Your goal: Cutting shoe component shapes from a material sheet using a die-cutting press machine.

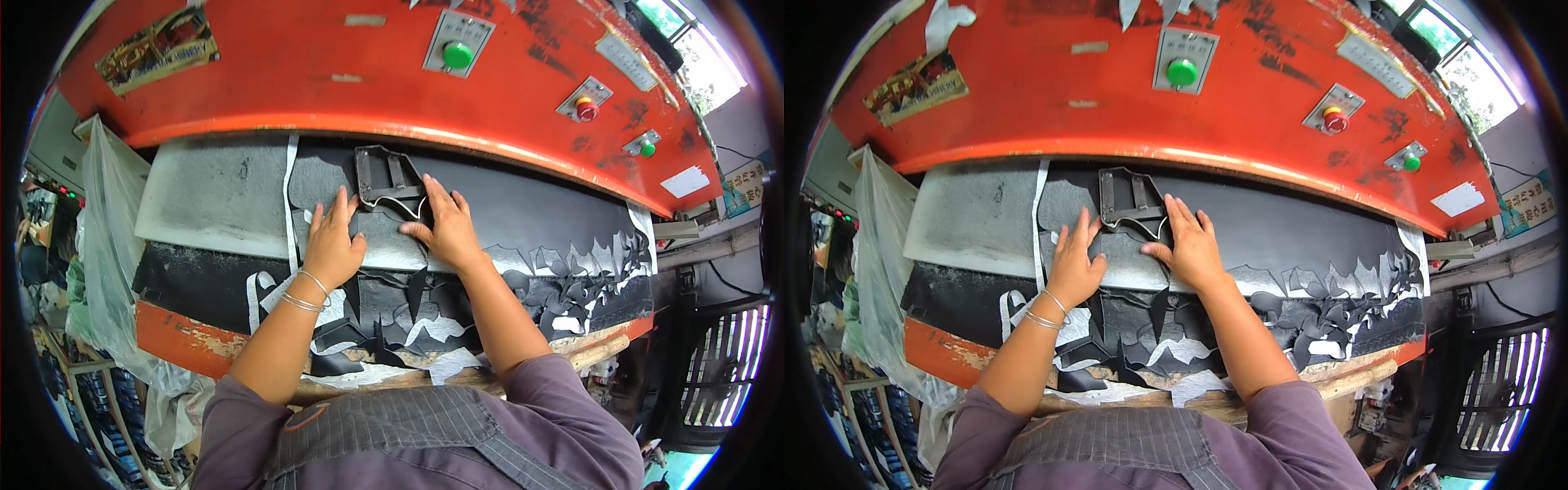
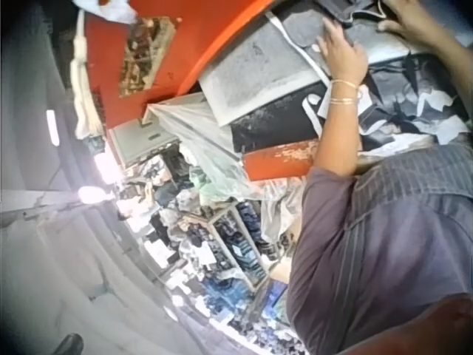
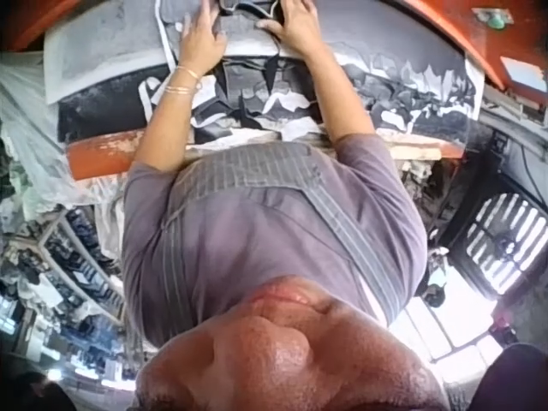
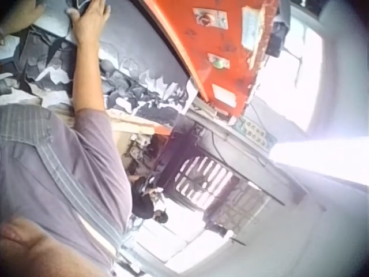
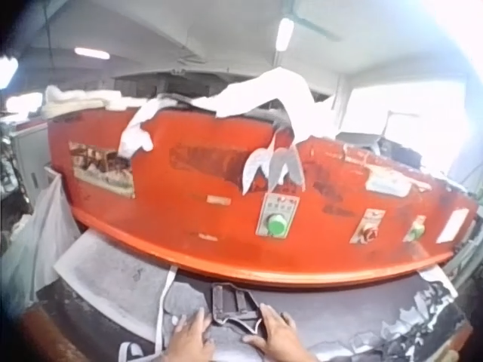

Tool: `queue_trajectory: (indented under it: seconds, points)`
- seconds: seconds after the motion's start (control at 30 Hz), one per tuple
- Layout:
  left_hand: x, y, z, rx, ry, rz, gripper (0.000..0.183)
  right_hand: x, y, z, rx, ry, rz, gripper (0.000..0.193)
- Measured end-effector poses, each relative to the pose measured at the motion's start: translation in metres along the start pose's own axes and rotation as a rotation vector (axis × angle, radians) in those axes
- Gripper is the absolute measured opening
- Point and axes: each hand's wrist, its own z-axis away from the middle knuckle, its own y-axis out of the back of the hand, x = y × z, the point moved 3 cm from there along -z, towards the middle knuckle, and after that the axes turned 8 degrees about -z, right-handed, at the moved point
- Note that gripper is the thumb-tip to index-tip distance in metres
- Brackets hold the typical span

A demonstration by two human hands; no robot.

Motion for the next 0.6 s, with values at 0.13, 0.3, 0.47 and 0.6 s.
queue_trajectory:
  seconds: [0.13, 0.3, 0.47, 0.6]
  points:
    - [0.014, 0.029, -0.006, 0.121, 0.086, 0.157, 0.059, 0.02, 0.072, 0.023, 0.459, 0.116, -0.324, 0.079]
    - [0.116, 0.103, -0.049, 0.433, -0.24, 0.405, 0.013, 0.06, 0.255, 0.045, 1.509, 0.125, -0.577, 0.052]
    - [0.185, 0.115, -0.075, 0.639, -0.631, -0.018, 0.016, 0.16, 0.327, 0.069, 1.625, -0.323, -0.013, 0.074]
    - [0.178, 0.121, -0.047, 0.47, -0.528, 0.1, 0.026, 0.122, 0.301, 0.095, 1.371, -0.105, -0.35, 0.08]
